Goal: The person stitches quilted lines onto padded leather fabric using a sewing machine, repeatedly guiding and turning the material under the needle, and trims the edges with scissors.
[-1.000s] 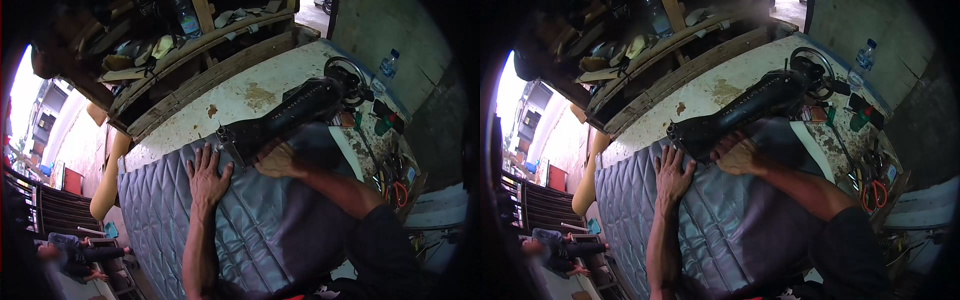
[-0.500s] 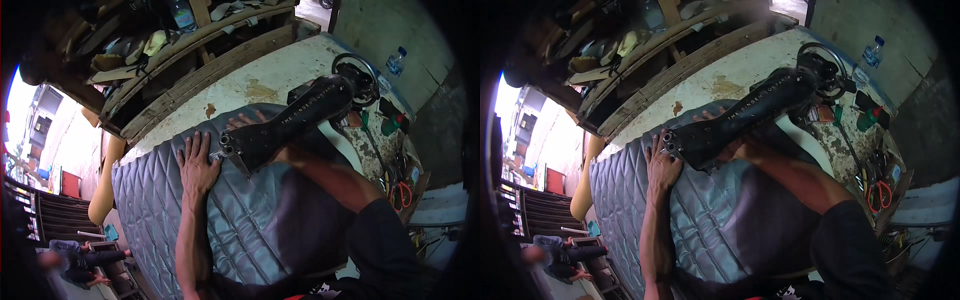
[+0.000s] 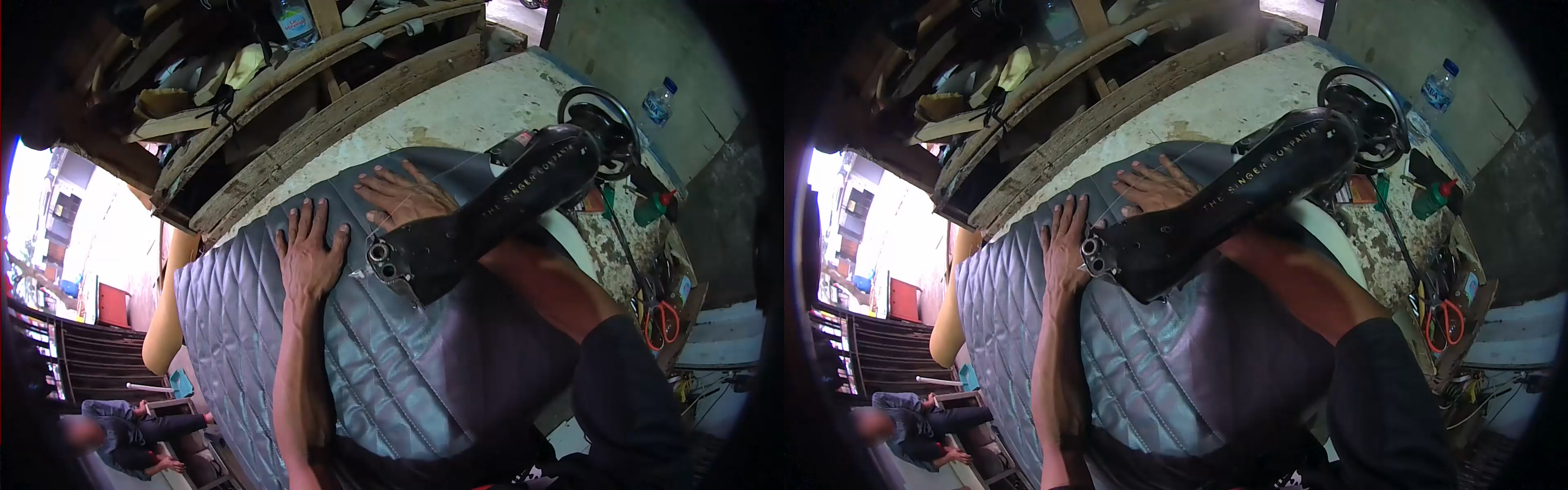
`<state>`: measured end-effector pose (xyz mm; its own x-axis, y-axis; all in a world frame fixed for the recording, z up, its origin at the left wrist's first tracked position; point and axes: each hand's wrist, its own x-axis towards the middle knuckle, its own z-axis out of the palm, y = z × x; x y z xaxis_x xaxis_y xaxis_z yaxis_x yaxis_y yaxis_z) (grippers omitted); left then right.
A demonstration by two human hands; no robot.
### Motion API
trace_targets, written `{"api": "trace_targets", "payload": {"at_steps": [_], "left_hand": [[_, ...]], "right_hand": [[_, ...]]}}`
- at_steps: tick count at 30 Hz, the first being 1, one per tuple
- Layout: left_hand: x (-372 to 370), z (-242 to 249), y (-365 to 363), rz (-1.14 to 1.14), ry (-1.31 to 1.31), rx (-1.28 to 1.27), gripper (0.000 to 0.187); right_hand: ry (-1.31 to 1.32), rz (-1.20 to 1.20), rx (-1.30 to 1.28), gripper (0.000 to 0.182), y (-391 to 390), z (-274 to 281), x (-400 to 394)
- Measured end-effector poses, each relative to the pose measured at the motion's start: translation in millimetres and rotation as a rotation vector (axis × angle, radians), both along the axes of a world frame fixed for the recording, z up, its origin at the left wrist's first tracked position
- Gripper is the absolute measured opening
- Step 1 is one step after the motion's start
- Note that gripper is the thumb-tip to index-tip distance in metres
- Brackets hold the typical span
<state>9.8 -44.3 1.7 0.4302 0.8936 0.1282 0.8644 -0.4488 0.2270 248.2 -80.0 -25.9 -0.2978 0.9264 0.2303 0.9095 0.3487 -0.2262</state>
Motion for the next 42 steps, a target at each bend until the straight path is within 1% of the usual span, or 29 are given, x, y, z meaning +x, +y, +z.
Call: {"api": "trace_targets", "payload": {"at_steps": [3,5,8,12,23,30,34,42], "left_hand": [[0,-1,13,-0.001,-0.007,-0.008,0.067],[0,-2,22,-0.003,0.002,-0.010,0.067],[2,-2,32,-0.006,0.005,-0.008,0.066],[2,-6,48,-0.017,-0.004,0.029,0.067],[3,-11,85,-0.027,-0.031,0.052,0.068],[2,-12,106,-0.006,-0.006,0.033,0.068],[2,-14,115,0.006,0.004,0.027,0.069],[1,-14,129,0.003,-0.016,0.015,0.070]], "right_hand": [[-0.015,-0.043,-0.025,0.061,7,8,-5],[-0.030,-0.082,-0.093,0.060,10,21,-8],[-0.051,-0.089,-0.077,0.061,23,14,-8],[-0.088,-0.104,-0.125,0.063,39,18,-8],[-0.050,-0.124,-0.156,0.064,72,21,-8],[-0.013,-0.100,-0.111,0.062,92,18,-7],[-0.054,-0.111,-0.148,0.064,103,19,-7],[-0.045,-0.110,-0.125,0.063,118,17,-7]]}}
